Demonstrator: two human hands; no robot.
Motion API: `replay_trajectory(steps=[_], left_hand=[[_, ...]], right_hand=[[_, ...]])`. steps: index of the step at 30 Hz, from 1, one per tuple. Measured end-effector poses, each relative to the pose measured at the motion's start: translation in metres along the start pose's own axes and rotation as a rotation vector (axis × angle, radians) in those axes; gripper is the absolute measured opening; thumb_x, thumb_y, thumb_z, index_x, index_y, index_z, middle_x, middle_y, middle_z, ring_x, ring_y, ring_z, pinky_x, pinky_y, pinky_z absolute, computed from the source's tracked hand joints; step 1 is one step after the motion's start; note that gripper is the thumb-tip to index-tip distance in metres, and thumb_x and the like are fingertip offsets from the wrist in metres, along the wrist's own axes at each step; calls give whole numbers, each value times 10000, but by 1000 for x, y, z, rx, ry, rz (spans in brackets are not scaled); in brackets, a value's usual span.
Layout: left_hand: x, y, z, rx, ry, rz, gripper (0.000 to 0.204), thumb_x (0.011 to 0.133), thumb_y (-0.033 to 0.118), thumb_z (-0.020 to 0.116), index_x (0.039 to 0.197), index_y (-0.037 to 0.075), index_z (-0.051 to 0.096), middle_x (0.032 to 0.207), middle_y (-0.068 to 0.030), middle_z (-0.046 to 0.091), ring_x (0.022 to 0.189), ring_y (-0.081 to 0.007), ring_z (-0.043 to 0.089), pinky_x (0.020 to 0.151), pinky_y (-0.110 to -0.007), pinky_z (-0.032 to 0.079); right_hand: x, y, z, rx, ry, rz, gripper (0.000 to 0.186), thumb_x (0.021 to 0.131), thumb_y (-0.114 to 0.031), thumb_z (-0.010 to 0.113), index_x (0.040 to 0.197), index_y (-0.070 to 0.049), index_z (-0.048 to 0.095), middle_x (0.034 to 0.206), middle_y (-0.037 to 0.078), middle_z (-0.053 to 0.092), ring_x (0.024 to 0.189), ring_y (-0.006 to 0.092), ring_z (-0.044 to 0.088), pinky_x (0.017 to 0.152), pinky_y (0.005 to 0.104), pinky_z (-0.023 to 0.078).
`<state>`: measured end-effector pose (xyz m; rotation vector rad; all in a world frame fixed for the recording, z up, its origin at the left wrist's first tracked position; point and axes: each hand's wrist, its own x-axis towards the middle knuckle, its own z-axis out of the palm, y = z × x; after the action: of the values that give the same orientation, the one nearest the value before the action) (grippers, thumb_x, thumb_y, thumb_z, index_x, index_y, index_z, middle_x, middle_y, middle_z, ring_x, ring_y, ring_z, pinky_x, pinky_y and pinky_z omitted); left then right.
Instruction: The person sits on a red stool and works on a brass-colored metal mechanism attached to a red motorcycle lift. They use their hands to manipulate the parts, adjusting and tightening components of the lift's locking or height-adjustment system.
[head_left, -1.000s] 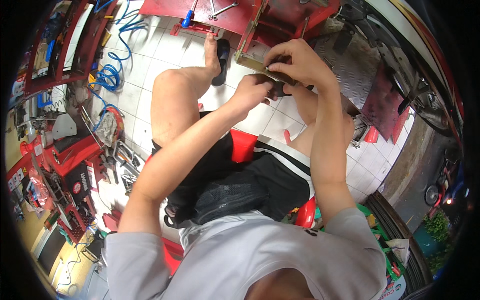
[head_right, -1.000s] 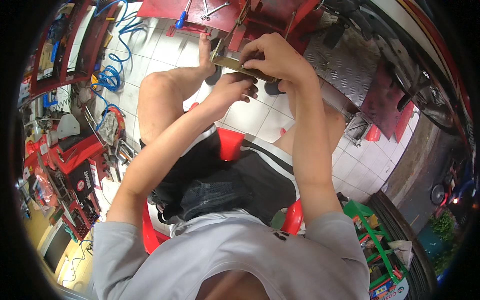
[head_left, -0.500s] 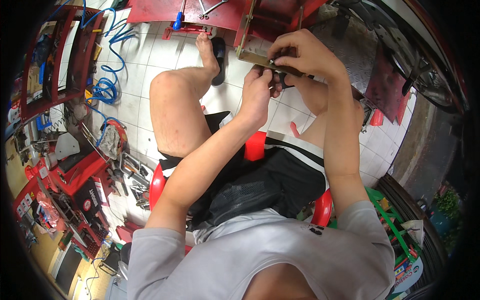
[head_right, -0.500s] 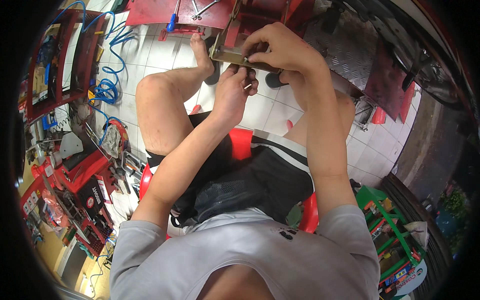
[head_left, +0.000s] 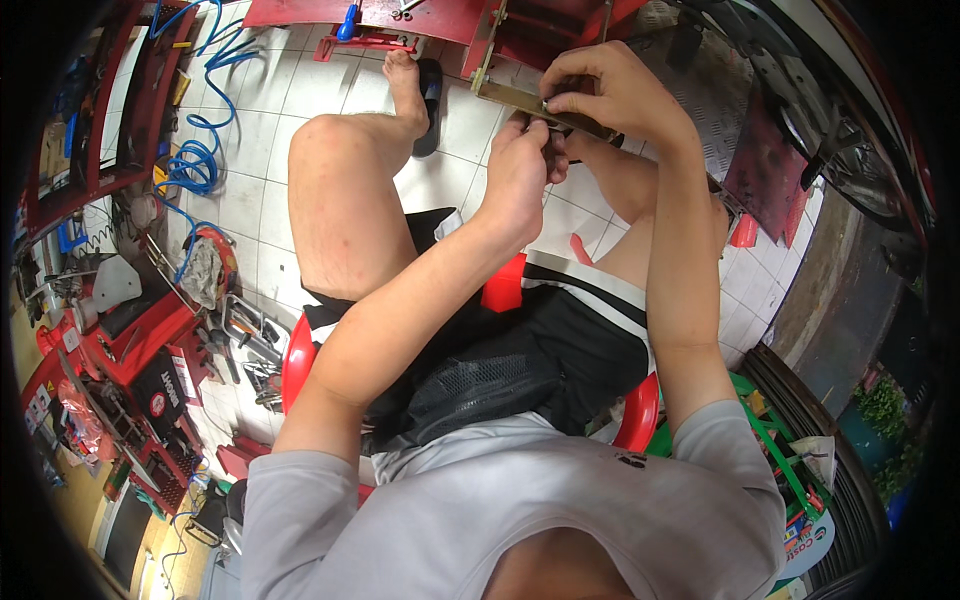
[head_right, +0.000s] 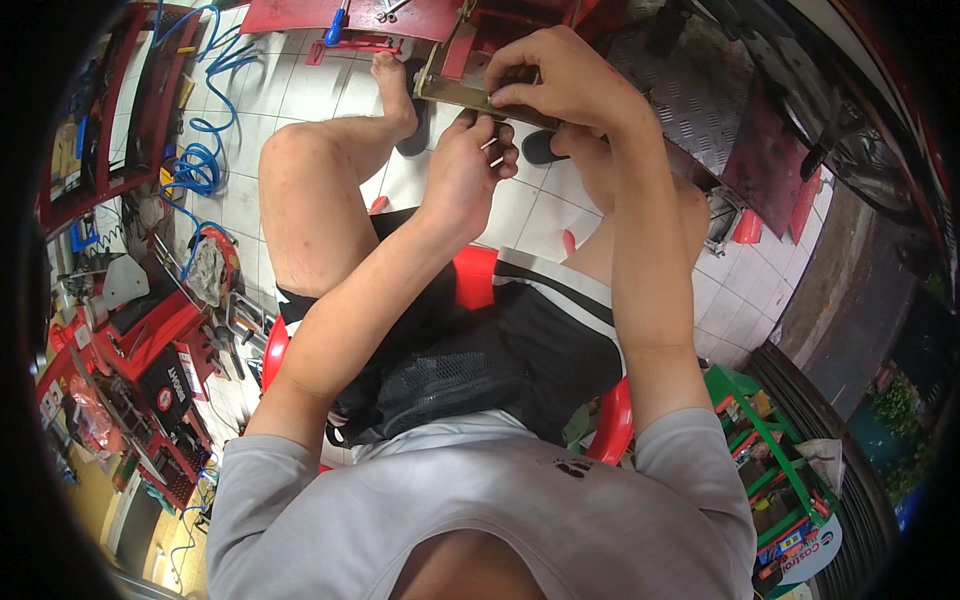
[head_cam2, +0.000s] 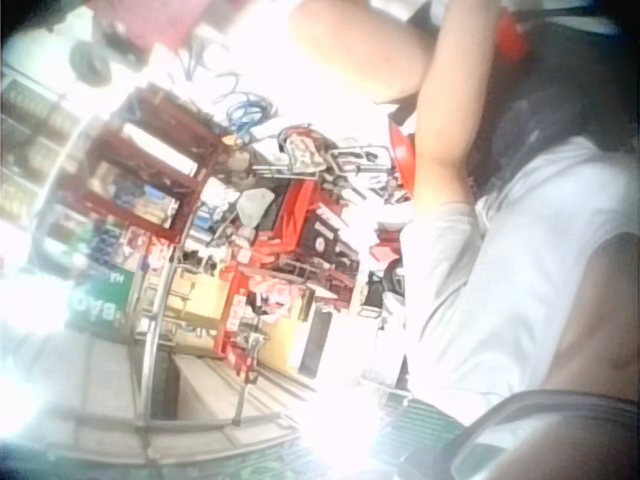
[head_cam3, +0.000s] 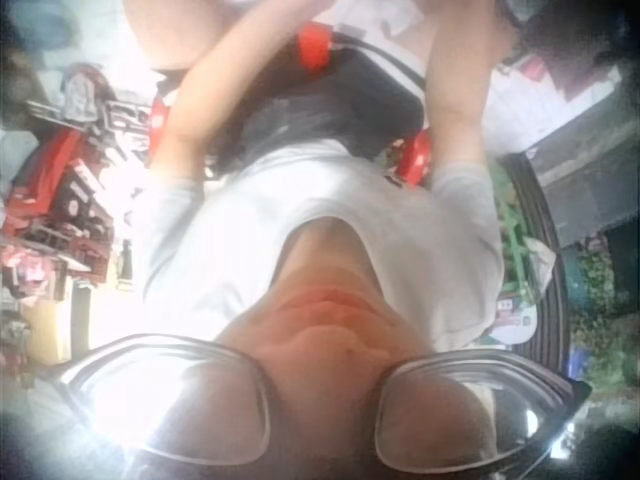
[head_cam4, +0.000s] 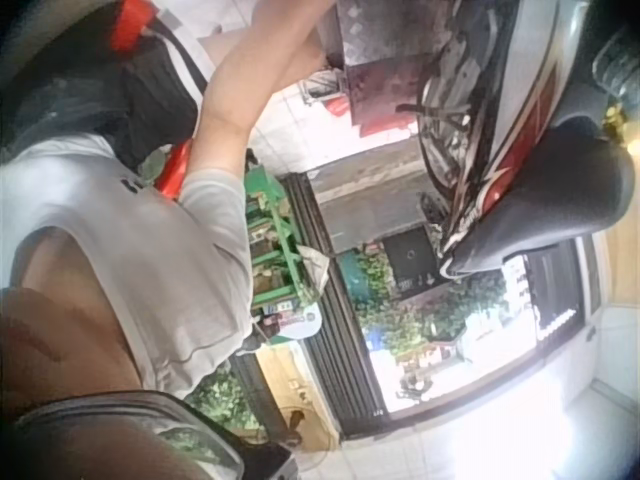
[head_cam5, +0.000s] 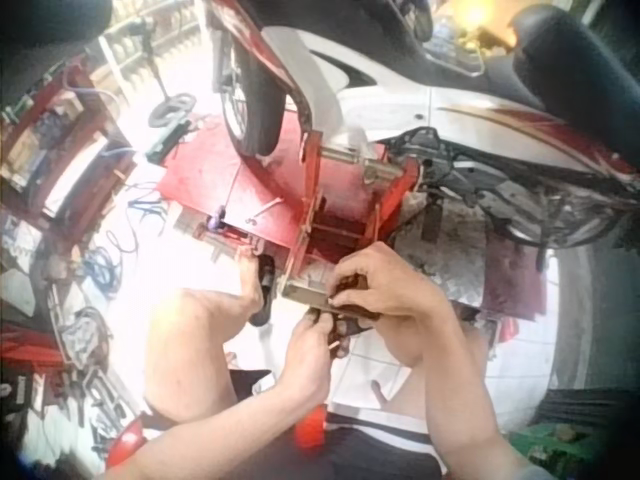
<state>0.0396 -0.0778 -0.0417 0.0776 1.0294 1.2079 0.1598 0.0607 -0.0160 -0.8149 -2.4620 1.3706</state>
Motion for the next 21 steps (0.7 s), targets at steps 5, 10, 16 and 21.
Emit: replay_trajectory(steps=[5,10,16,21], left_hand=[[-1,3,2,1,9,-14,135,1042,174,445,1118,69,480,894,-26,531,773,-137,515,680,-283,423],[0,4,1,-13,-6,-35,143,1049,176,429,1126,67,481,894,-25,523,777,-140,514,681,-284,417],[0,5,2,-12,-7,-41,154,1055,172,410,1138,67,483,894,-29,523,776,-142,512,682,-283,416],[-2,7,4,-16,-2,-46,163,1058,172,388,1140,69,485,897,-34,522,776,-146,510,684,-286,416]], right_hand=[[0,-4,0,-37,12,-2,225,751,-124,726,944,-8,737,804,96,729,728,193,678,710,309,524],[-1,1,-2,50,-2,28,222,746,-114,725,940,-9,740,804,96,731,730,191,679,718,309,529],[-3,3,-3,-26,-22,-29,172,801,-7,724,970,24,721,857,74,716,739,134,643,671,271,514],[-2,-1,-4,-56,-12,-12,153,805,-6,720,955,23,722,836,71,719,733,130,647,663,263,513]])
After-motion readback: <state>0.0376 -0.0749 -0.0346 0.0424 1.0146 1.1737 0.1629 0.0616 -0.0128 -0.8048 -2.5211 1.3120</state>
